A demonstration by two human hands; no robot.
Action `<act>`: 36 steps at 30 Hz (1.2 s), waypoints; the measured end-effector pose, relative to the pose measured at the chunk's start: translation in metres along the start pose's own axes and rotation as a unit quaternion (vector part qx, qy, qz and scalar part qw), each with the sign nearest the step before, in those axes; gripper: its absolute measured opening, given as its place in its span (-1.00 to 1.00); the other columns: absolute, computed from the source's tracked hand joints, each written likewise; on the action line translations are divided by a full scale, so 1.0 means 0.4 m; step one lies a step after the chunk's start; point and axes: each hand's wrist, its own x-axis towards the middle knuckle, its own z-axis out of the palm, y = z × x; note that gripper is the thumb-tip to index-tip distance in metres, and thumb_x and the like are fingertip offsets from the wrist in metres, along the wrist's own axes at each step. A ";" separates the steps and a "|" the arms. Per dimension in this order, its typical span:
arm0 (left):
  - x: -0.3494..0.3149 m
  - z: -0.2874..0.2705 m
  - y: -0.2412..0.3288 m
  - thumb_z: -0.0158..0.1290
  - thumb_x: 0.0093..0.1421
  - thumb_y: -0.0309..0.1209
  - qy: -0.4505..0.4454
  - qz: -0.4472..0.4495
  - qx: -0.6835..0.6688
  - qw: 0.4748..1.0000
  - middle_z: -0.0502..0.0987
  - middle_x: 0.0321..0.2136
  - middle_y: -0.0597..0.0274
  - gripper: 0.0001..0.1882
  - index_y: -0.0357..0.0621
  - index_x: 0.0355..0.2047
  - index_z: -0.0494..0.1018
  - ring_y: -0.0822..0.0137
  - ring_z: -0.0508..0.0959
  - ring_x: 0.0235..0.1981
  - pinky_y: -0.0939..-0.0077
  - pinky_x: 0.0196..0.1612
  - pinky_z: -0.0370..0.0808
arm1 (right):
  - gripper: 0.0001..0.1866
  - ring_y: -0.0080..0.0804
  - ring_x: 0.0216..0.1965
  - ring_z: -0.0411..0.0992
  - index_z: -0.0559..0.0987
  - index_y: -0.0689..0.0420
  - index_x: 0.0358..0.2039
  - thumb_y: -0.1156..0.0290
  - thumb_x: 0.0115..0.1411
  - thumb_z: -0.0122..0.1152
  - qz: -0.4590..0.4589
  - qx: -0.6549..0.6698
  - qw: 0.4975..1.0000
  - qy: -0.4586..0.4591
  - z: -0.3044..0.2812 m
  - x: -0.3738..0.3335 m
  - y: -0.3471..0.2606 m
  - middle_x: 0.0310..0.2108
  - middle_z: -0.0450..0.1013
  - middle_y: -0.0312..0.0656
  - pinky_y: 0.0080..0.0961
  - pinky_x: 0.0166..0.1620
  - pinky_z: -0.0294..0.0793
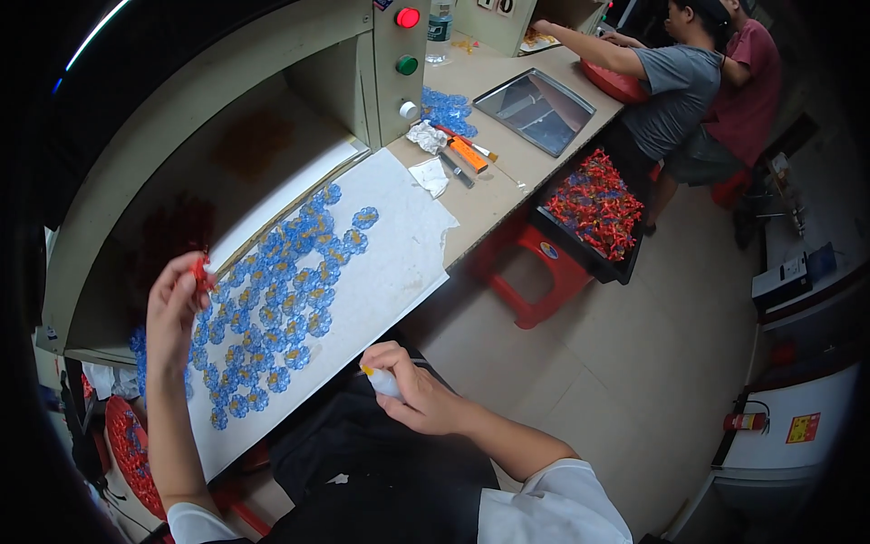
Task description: The person assembles small red plastic toy parts by applying glue from a bottle and attaching the parts together.
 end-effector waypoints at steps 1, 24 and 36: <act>-0.086 0.013 0.013 -0.03 0.06 -0.34 0.049 -0.050 -0.025 0.997 0.47 -0.47 0.16 -0.71 -0.24 -0.23 0.32 0.51 0.41 -0.56 0.73 -0.43 0.37 | -0.58 -0.36 -0.31 0.30 0.23 0.22 -0.10 0.64 -0.04 -0.04 -0.001 0.018 1.000 -0.019 0.008 0.010 -0.010 -0.16 0.10 -0.06 -0.55 -0.22 0.30; -0.345 0.187 -0.159 -0.04 0.08 -0.52 0.009 -0.171 -0.320 0.932 0.46 -0.29 0.23 -0.77 -0.29 -0.22 0.40 0.51 0.42 -0.27 0.65 -0.15 0.33 | -0.54 -0.50 -0.53 0.31 0.41 0.09 -0.44 0.37 -0.38 0.47 -0.156 0.003 0.986 0.065 0.057 0.055 -0.122 -0.44 0.31 -0.23 -0.69 -0.57 0.32; -0.345 0.192 -0.153 0.00 0.04 -0.49 0.002 -0.183 -0.278 0.943 0.46 -0.29 0.12 -0.75 -0.32 -0.24 0.39 0.41 0.45 -0.27 0.57 -0.12 0.33 | -0.52 -0.45 -0.52 0.33 0.42 0.05 -0.42 0.46 -0.43 0.47 -0.102 -0.050 0.993 0.011 0.083 0.031 -0.141 -0.41 0.31 -0.27 -0.59 -0.50 0.36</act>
